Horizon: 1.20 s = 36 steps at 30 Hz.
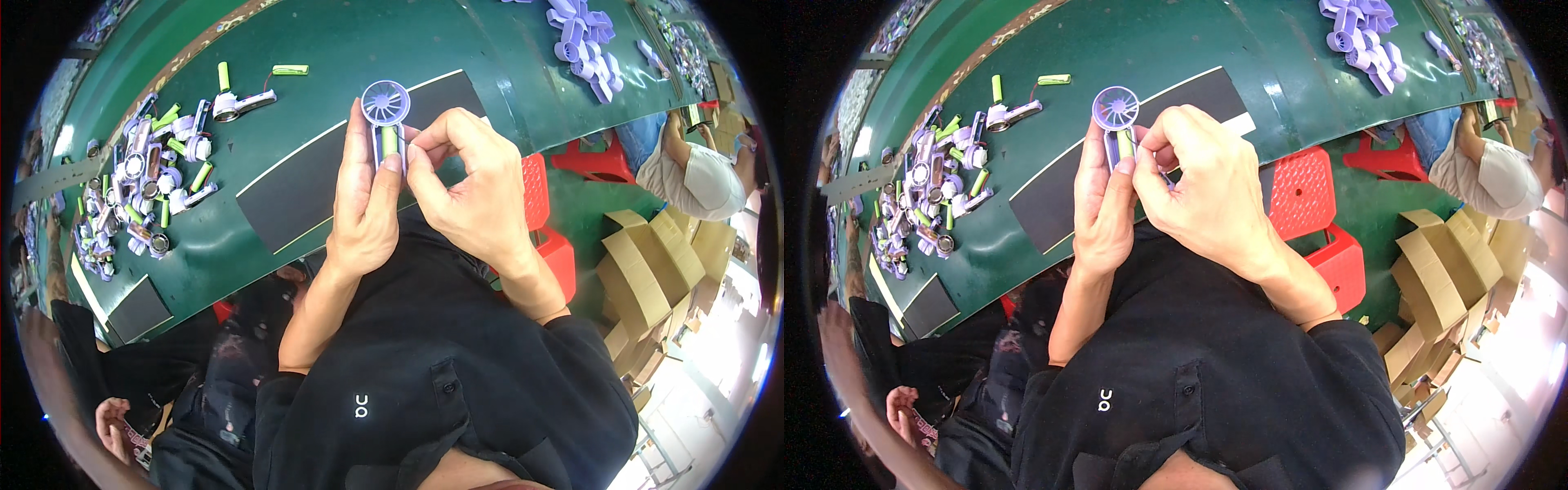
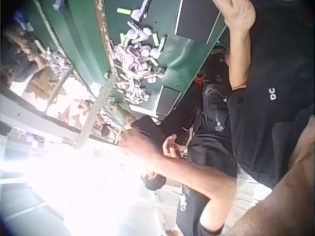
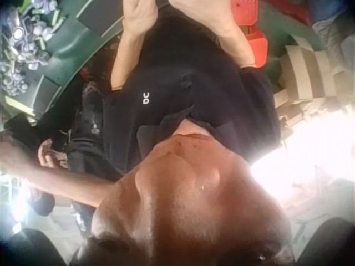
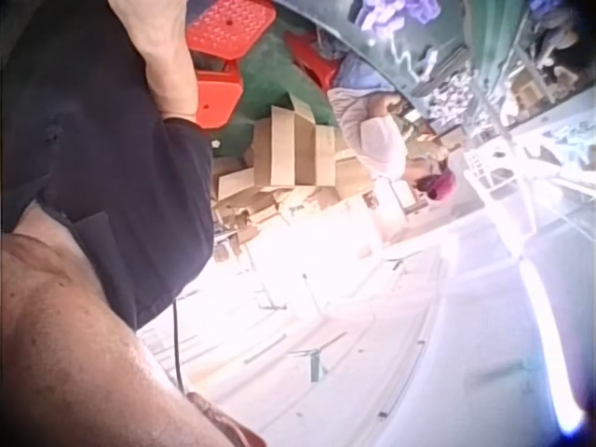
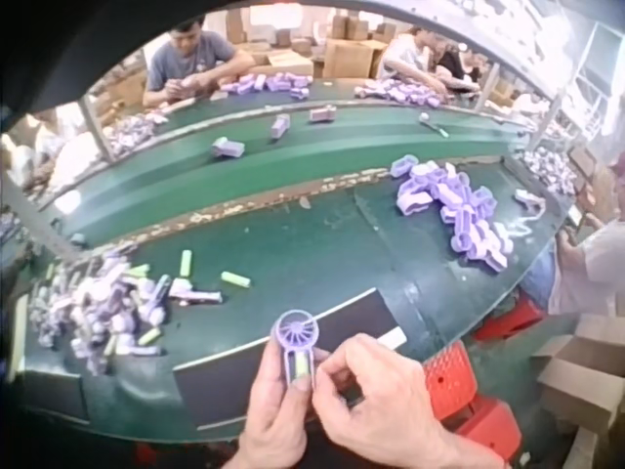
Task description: The person assembles portable electric fans by placing batteries and circuit components into plastic casings, closing the casing pieces together, and attaching front fan covers by hand.
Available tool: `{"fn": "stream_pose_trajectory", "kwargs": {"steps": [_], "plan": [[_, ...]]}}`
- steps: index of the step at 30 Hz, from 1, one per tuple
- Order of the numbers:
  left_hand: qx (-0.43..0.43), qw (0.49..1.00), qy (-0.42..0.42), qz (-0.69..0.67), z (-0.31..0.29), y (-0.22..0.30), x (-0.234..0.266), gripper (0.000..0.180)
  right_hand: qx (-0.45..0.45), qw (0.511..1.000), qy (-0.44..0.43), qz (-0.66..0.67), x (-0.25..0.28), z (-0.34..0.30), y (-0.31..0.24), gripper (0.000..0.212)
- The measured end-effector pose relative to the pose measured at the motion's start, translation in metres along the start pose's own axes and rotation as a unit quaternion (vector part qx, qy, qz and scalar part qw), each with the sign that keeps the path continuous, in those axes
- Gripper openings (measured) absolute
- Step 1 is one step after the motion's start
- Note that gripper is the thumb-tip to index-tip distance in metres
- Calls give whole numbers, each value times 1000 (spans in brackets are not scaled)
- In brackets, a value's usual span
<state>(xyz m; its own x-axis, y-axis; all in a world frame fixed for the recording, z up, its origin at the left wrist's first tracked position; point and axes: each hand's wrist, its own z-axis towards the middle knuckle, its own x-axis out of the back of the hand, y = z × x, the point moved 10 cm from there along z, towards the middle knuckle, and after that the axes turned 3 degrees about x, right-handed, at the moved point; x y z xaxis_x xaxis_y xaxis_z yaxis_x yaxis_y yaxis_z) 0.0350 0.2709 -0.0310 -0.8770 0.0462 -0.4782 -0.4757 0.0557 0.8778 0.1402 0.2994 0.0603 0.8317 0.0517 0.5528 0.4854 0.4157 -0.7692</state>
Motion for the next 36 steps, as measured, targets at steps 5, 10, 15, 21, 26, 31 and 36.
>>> {"fn": "stream_pose_trajectory", "kwargs": {"steps": [5,10,15,21,26,31,36], "plan": [[-36,997,24,56,-1,6,0,60,5,1000,-5,10,-3,-3,-3,10],[-25,998,29,56,-1,2,3,49,21,999,-4,38,-4,-2,-3,11],[-16,996,63,63,0,8,1,39,-4,998,-33,46,-6,-5,12,12],[19,996,66,62,1,-6,10,51,127,990,-63,-3,-5,-17,-10,31],[2,993,73,94,0,-8,9,54,185,980,-72,-19,-13,-31,-16,41],[16,997,21,76,0,-12,2,59,133,988,-62,-52,-13,-29,-5,31],[45,999,10,28,-3,-9,-4,68,136,977,-94,-137,-12,-23,-12,23]]}}
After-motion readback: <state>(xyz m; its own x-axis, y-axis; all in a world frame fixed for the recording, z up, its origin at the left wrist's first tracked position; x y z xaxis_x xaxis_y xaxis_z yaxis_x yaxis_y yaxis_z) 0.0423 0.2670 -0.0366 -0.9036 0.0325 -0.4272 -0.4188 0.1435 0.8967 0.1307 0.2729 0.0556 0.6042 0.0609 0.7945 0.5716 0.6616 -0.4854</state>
